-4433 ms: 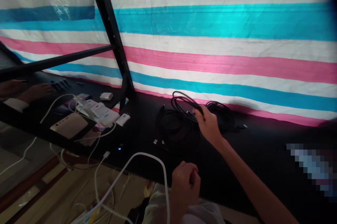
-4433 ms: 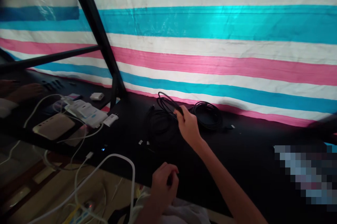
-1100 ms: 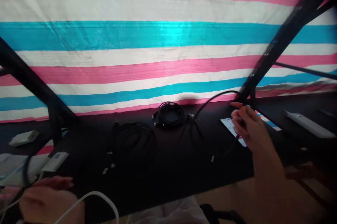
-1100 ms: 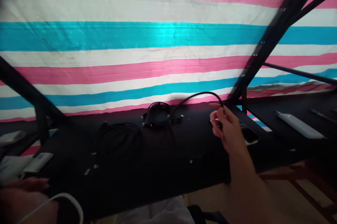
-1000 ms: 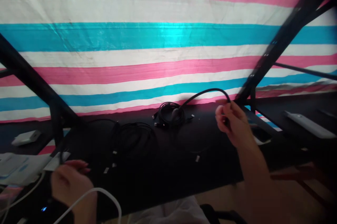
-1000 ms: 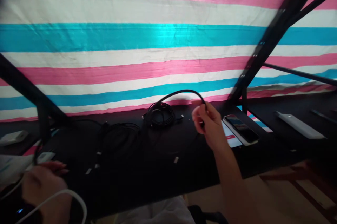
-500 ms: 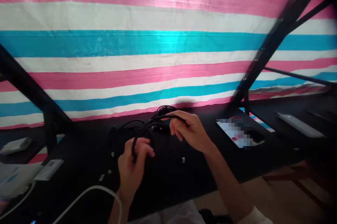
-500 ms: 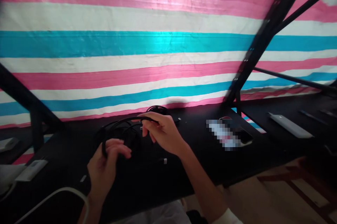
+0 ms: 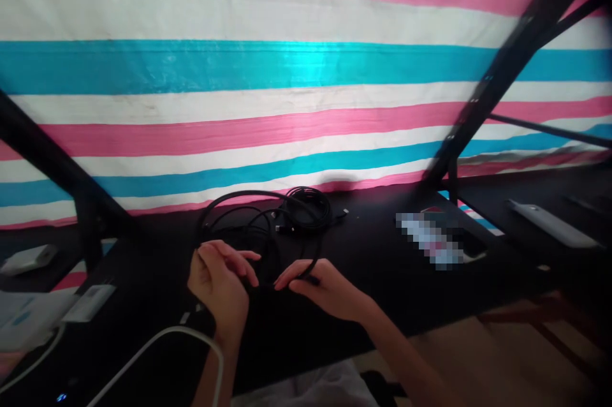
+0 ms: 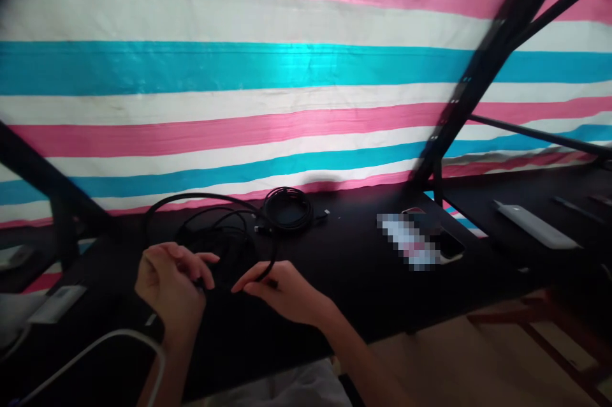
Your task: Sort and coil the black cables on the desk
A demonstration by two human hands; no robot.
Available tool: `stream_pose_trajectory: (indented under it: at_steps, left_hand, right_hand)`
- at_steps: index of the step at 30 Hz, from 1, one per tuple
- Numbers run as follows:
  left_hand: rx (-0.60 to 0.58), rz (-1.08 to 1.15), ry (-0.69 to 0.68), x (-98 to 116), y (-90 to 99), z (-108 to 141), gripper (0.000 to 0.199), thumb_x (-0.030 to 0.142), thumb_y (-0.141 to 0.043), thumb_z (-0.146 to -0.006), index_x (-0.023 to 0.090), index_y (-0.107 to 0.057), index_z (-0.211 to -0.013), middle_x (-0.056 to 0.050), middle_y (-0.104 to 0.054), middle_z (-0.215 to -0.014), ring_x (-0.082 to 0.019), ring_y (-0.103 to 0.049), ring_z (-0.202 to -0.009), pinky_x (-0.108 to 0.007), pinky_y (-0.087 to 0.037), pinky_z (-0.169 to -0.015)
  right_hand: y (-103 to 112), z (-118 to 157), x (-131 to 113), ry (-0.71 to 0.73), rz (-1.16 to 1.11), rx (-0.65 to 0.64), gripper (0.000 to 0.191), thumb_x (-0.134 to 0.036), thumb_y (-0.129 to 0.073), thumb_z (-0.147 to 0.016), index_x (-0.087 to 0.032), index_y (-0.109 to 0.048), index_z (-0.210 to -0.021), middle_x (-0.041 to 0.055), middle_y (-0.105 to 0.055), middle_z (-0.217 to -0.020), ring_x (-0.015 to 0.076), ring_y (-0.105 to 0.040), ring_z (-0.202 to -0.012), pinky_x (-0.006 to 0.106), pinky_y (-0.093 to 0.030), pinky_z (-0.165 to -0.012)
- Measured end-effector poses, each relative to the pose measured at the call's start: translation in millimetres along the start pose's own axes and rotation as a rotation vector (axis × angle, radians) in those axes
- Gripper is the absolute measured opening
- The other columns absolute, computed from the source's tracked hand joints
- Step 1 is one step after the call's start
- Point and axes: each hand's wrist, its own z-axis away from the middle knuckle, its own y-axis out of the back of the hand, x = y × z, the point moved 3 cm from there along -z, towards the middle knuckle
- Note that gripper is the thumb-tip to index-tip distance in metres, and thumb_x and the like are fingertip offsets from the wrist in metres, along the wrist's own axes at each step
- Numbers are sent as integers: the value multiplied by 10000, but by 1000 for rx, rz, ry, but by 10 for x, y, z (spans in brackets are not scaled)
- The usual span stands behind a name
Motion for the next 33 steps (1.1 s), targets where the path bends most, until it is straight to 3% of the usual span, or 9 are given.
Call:
stream_pose_trajectory:
  at_steps: [3,6,11,16,20,23,27,30,33]
  left_hand:
    - [-25,-254,-106,-53,156,-89,318,335,-351,-918,203,-442,-644,80,-388,-378,-92,-408,-293,-225,-363,-377]
    - [13,-519,-240,-81,357,-205,249,258,-405,-878,174,-538,-685,68,-434,-398,-76,-414,-338,-195,-328,-403]
    - [20,-598,-346,-90,541,-271,208,271,-475,-860,158,-624,-770,69,-451,-424,-64,-415,-371,-177,-318,-427]
    - [101,-489,-243,-38,598,-279,186,321,-573,-810,153,-651,-800,72,-459,-443,-57,-401,-369,-176,-287,-388]
    - [246,-438,-78,-6,739,-396,258,348,-743,-619,142,-668,-756,72,-472,-464,-56,-403,-399,-174,-268,-375]
    - [230,-438,5,-56,873,-507,278,330,-781,-530,132,-656,-681,75,-451,-438,-54,-387,-402,-177,-259,-378]
    - [209,-272,99,-197,951,-537,242,326,-760,-559,142,-622,-632,90,-401,-393,-34,-310,-354,-170,-200,-348]
    - [75,-48,203,-256,813,-446,274,425,-648,-728,151,-646,-734,110,-288,-377,-19,-195,-314,-164,-130,-326]
    - [-75,-1,244,-223,624,-318,331,468,-581,-803,147,-658,-784,96,-286,-387,-19,-219,-319,-152,-132,-327]
  right_hand:
    - [123,34,63,-7,-45,100,203,-278,-493,-899,-178,-659,-838,56,-710,-946,181,-649,-907,317,-497,-795]
    - [295,66,146,-34,-149,277,283,-370,-453,-924,-172,-572,-760,65,-714,-871,173,-667,-839,302,-510,-736]
    - [555,109,265,-66,-277,526,341,-486,-434,-912,-178,-567,-972,-62,-521,-484,139,-624,-517,237,-485,-524]
    - [717,91,333,-113,-92,667,462,-484,-509,-869,-165,-571,-1197,-90,-426,-474,58,-390,-323,168,-311,-331]
    - [925,105,368,-136,89,802,437,-473,-566,-827,-155,-644,-1116,-73,-460,-477,38,-339,-306,154,-251,-298]
    - [1132,149,346,-138,127,861,367,-438,-654,-766,-156,-693,-996,-53,-500,-496,33,-339,-308,159,-235,-294]
    - [1139,133,318,-157,-214,661,343,-447,-668,-762,-181,-677,-978,-54,-473,-525,32,-348,-338,160,-206,-310]
    - [855,42,264,-166,-366,422,332,-427,-637,-802,-187,-656,-1030,-53,-442,-564,36,-361,-375,165,-212,-330]
    - [547,-61,156,-152,-305,260,292,-379,-581,-858,-195,-631,-1080,-42,-461,-621,39,-400,-407,167,-264,-349]
